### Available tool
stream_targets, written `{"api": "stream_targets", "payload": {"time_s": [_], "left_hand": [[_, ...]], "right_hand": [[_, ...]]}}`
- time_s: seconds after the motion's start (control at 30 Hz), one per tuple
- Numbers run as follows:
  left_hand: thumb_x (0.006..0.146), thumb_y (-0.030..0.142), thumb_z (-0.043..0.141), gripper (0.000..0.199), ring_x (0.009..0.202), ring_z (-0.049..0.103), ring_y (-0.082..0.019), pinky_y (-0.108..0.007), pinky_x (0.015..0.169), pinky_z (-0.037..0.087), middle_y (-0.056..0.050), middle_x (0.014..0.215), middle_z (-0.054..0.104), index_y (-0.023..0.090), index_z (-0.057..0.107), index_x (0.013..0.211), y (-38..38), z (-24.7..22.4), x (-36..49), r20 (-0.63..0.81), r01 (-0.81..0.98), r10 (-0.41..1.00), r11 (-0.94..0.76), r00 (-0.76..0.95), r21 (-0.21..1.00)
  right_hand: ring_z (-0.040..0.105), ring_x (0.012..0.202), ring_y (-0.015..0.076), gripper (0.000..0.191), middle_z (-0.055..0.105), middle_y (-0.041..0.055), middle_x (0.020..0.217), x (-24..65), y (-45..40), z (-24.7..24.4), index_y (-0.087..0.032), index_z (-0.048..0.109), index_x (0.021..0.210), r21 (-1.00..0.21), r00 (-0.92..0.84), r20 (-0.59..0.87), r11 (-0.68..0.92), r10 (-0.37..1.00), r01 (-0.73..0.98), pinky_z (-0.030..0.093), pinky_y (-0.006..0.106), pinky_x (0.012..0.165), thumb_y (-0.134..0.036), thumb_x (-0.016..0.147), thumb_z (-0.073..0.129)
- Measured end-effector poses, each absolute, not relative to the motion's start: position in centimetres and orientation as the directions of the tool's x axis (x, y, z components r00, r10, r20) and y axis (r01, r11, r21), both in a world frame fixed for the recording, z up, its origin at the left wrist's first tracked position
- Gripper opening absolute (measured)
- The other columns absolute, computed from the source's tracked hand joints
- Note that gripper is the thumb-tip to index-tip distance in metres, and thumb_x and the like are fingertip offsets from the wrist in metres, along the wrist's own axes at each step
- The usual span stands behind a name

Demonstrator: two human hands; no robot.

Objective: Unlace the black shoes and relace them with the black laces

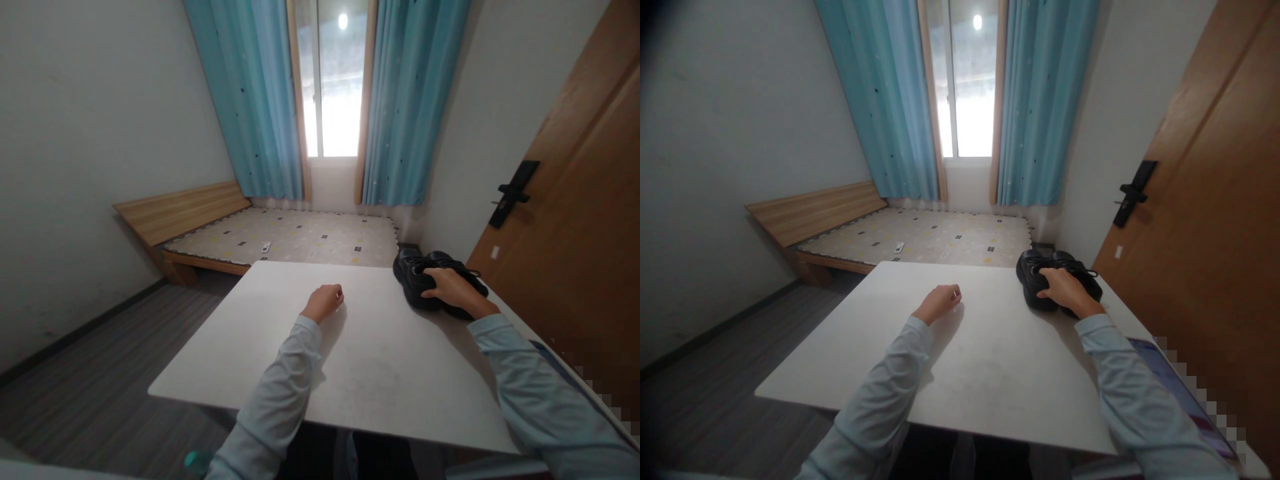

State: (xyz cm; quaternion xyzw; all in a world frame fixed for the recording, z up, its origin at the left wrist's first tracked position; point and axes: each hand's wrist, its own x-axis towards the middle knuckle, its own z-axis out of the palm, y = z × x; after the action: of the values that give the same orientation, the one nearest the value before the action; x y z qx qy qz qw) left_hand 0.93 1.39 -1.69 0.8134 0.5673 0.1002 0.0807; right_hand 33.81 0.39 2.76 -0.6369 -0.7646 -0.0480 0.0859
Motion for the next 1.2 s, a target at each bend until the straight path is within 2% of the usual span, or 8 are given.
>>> {"api": "stream_targets", "payload": {"time_s": [0.13,0.3,0.53,0.93,1.2], "left_hand": [[0.086,0.026,0.044,0.023,0.087,0.063,-0.019,-0.027,0.075,0.047,-0.008,0.096,0.069,0.02,0.064,0.096,1.4,-1.9,0.9,0.072,0.909,0.941,-0.338,0.33,0.245],[0.087,0.026,0.044,0.022,0.087,0.063,-0.018,-0.027,0.076,0.046,-0.008,0.095,0.069,0.02,0.064,0.095,1.4,-1.9,0.9,0.081,0.909,0.941,-0.337,0.328,0.246],[0.086,0.025,0.045,0.021,0.084,0.063,-0.017,-0.026,0.074,0.046,-0.007,0.093,0.069,0.02,0.064,0.094,1.5,-2.0,0.8,0.094,0.904,0.94,-0.343,0.329,0.256],[0.085,0.023,0.045,0.02,0.082,0.063,-0.018,-0.027,0.073,0.046,-0.007,0.09,0.069,0.02,0.064,0.092,1.5,-1.8,0.8,0.147,0.887,0.932,-0.362,0.332,0.289],[0.084,0.021,0.047,0.018,0.079,0.063,-0.017,-0.026,0.072,0.045,-0.007,0.088,0.069,0.019,0.064,0.091,1.5,-1.5,0.9,0.219,0.855,0.922,-0.379,0.318,0.355]], "right_hand": [[0.065,0.095,0.0265,0.043,0.07,0.0093,0.103,33.3,0.5,3.1,-0.018,0.061,0.109,-0.045,-0.159,0.195,0.171,0.968,0.984,0.046,0.03,0.074,-0.03,0.07,0.071],[0.064,0.098,0.0283,0.044,0.07,0.0122,0.105,32.5,0.4,3.2,-0.018,0.06,0.115,-0.053,-0.129,0.254,0.147,0.959,0.988,0.046,0.031,0.074,-0.03,0.074,0.067],[0.065,0.094,0.0279,0.038,0.071,0.0116,0.102,32.2,-0.3,3.7,-0.018,0.063,0.111,-0.052,-0.196,0.302,0.222,0.933,0.974,0.047,0.031,0.075,-0.025,0.074,0.067],[0.065,0.084,0.0264,0.025,0.07,0.012,0.091,29.3,-2.4,5.3,-0.017,0.063,0.101,0.173,-0.301,0.325,0.256,0.897,0.951,0.041,0.033,0.073,-0.028,0.079,0.064],[0.062,0.074,0.023,0.016,0.069,0.0093,0.08,27.9,-3.8,6.1,-0.017,0.063,0.092,0.256,-0.379,0.394,0.296,0.838,0.92,0.035,0.032,0.07,-0.028,0.081,0.063]]}}
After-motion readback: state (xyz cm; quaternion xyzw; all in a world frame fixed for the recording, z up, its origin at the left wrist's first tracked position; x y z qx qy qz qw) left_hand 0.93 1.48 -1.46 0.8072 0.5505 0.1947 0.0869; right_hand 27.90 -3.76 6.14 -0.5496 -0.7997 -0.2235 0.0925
